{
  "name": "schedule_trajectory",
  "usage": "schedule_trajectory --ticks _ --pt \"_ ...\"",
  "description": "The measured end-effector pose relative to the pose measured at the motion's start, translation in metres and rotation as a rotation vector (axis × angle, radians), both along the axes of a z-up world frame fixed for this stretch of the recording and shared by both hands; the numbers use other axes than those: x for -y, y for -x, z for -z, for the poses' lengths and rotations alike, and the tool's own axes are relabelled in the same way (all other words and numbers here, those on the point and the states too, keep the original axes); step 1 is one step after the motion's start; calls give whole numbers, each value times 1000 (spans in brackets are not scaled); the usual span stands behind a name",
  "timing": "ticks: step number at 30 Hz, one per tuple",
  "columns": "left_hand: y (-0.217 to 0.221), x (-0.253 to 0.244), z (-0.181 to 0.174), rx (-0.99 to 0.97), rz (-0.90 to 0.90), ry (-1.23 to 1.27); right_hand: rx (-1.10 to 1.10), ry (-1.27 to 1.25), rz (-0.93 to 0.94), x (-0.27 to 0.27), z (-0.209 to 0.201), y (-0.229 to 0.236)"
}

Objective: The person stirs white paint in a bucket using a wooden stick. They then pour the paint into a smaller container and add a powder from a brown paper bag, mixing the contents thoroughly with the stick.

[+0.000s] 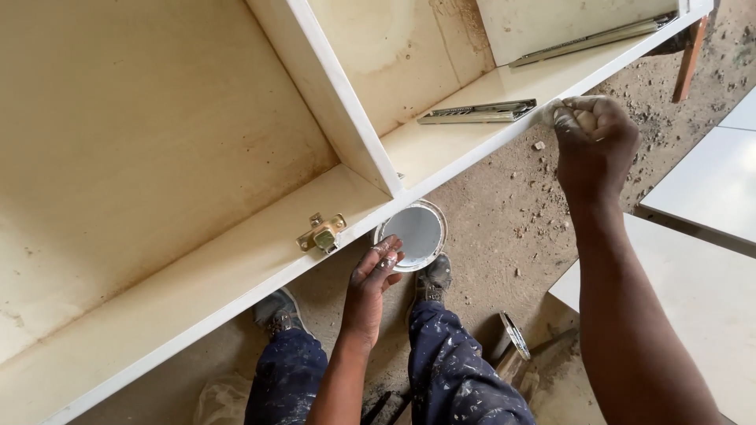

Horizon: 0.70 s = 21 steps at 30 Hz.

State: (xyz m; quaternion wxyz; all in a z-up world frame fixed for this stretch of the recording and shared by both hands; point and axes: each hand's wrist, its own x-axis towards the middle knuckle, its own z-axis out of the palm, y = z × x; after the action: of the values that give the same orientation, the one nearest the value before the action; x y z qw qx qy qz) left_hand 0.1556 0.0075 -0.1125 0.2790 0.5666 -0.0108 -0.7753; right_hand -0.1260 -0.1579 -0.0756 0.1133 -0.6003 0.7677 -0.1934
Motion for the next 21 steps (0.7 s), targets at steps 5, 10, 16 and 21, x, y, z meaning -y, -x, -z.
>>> schedule_trajectory --ticks 5,10,16,21 --pt "25 -9 16 10 -16 70 -38 -440 -212 -63 -14 -155" --pt "41 1 1 7 27 62 191 -226 -594 -134 38 -163" --pt "48 2 4 -21 -29 61 -506 -224 -308 -8 28 28" --pt "41 -8 11 45 -55 -12 382 -15 -151 24 13 60"
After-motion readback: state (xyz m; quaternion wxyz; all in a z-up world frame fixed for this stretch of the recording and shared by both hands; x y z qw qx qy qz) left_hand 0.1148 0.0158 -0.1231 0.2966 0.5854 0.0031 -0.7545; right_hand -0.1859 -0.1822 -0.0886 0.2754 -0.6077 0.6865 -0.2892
